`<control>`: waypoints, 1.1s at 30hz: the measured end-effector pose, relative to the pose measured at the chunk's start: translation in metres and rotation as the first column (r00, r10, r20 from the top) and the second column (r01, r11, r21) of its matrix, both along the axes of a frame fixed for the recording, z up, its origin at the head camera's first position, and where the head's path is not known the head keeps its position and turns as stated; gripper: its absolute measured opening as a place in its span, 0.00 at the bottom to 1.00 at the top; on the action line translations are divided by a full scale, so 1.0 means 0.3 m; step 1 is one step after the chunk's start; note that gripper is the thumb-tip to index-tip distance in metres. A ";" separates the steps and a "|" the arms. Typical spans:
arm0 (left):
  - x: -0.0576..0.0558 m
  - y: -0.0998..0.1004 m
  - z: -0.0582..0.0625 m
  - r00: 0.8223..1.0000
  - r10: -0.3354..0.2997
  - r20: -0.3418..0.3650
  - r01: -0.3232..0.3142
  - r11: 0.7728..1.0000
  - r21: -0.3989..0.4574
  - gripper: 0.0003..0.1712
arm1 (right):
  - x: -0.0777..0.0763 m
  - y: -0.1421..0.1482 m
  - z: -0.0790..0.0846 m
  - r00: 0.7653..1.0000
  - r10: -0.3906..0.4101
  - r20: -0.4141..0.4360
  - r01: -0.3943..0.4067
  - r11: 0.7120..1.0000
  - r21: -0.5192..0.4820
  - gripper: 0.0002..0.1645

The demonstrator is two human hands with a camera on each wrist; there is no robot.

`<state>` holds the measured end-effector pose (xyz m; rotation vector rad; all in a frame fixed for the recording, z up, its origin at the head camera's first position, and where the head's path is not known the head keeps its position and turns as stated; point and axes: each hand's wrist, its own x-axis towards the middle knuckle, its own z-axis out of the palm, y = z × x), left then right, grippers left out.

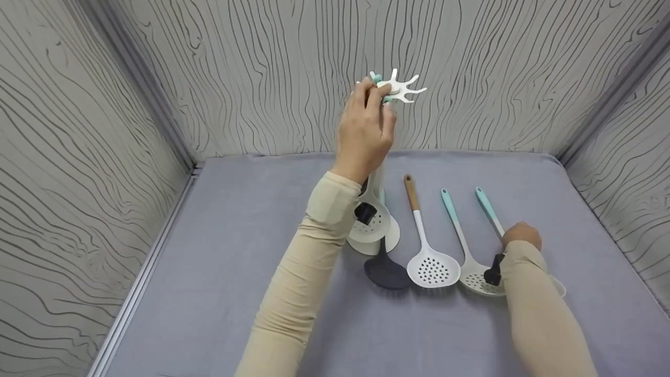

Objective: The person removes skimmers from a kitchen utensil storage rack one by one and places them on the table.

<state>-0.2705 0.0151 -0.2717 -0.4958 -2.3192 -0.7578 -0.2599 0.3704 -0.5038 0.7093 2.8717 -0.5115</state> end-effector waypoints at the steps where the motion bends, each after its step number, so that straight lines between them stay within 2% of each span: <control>1: 0.000 0.000 0.000 1.000 0.001 0.003 -0.001 1.000 0.003 0.23 | -0.001 -0.001 -0.001 1.000 0.002 0.000 -0.002 1.000 0.002 0.17; 12: 0.001 0.009 0.001 1.000 0.009 0.007 -0.009 1.000 0.011 0.22 | 0.007 0.005 -0.006 1.000 0.001 -0.019 -0.001 1.000 -0.022 0.18; 19: -0.001 0.010 0.004 1.000 0.011 0.023 -0.011 1.000 0.010 0.22 | 0.013 -0.006 0.011 1.000 0.003 0.027 -0.002 0.999 -0.043 0.15; 24: -0.001 0.010 0.006 1.000 0.010 0.016 -0.010 1.000 0.013 0.22 | 0.011 -0.006 0.010 1.000 0.011 0.029 -0.009 0.999 -0.047 0.14; 29: 0.002 0.008 0.012 1.000 0.022 0.014 -0.022 1.000 -0.017 0.22 | 0.014 0.000 0.014 1.000 0.012 0.015 -0.011 0.999 -0.047 0.16; 33: 0.000 0.003 0.020 0.999 0.031 -0.021 -0.031 0.999 -0.042 0.21 | 0.015 0.002 0.021 1.000 0.021 -0.015 -0.022 0.999 -0.043 0.17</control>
